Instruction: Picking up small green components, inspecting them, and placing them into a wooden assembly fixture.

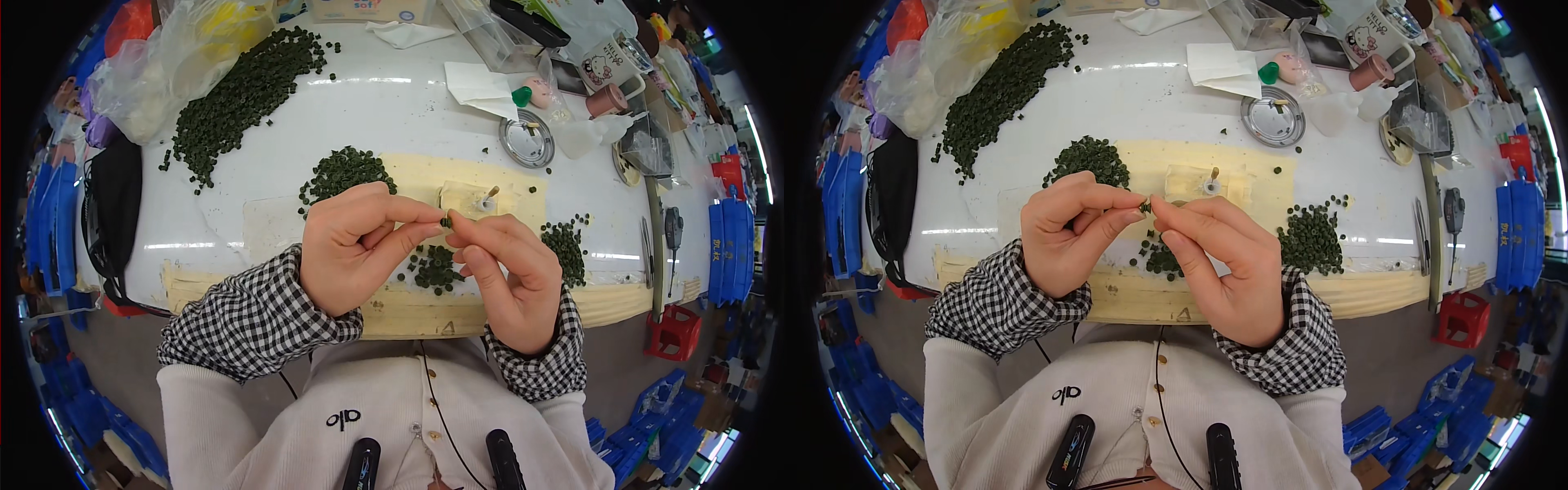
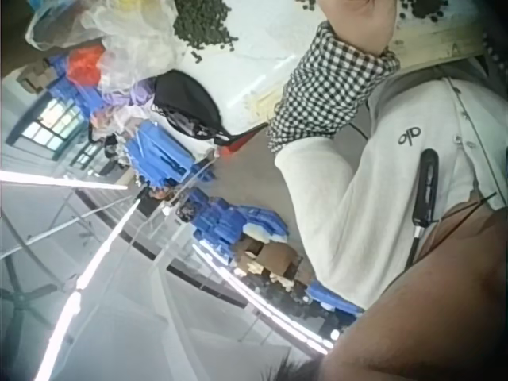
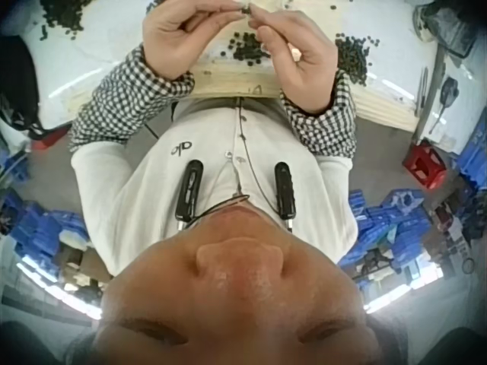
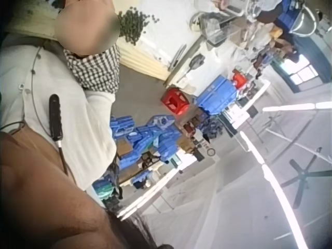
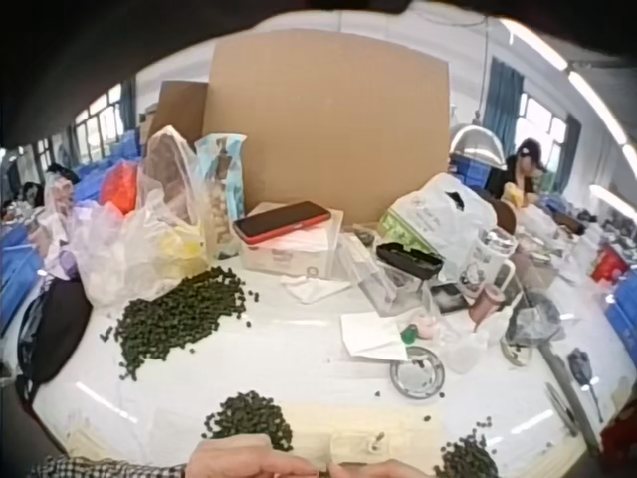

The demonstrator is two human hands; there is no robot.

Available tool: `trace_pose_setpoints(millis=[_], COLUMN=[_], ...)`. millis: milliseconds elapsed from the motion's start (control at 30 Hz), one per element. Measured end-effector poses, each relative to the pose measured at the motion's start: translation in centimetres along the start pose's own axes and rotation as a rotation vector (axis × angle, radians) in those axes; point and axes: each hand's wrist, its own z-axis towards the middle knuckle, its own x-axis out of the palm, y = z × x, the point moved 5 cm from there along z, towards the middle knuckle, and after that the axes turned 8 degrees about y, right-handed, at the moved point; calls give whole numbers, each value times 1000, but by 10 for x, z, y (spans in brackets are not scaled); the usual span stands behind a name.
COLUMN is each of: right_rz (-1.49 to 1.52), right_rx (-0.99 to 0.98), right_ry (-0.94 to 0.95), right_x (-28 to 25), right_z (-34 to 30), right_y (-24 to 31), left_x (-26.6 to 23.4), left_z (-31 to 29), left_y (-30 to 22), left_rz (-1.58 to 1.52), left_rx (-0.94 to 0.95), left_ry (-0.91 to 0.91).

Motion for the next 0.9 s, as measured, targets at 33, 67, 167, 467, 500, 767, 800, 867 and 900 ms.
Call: trace_pose_setpoints(millis=[33,67,167,467,500,767,800,867,900], right_rz=[-10,-19,-40,-256,-245,-108,-99,-80,-76], right_rx=[-5,-11,-29,-152,-146,-134,-132,-127,-126], right_ry=[6,12,24,52,51,15,8,-8,0], right_x=[0,0,2,1,1,0,-1,-2,-1], right_z=[0,0,0,2,2,1,1,0,0], right_y=[-1,-1,-1,0,0,-3,-3,-2,-2], left_x=[0,0,0,2,2,1,0,0,0], left_z=[0,0,0,-1,-1,0,0,0,0], left_y=[0,1,0,3,3,0,0,0,0], left_rz=[0,-1,3,25,20,-11,-19,-36,-38], left_rx=[1,3,19,-10,-9,3,-4,-17,-20], left_ry=[4,7,-7,18,18,1,-7,-23,-23])
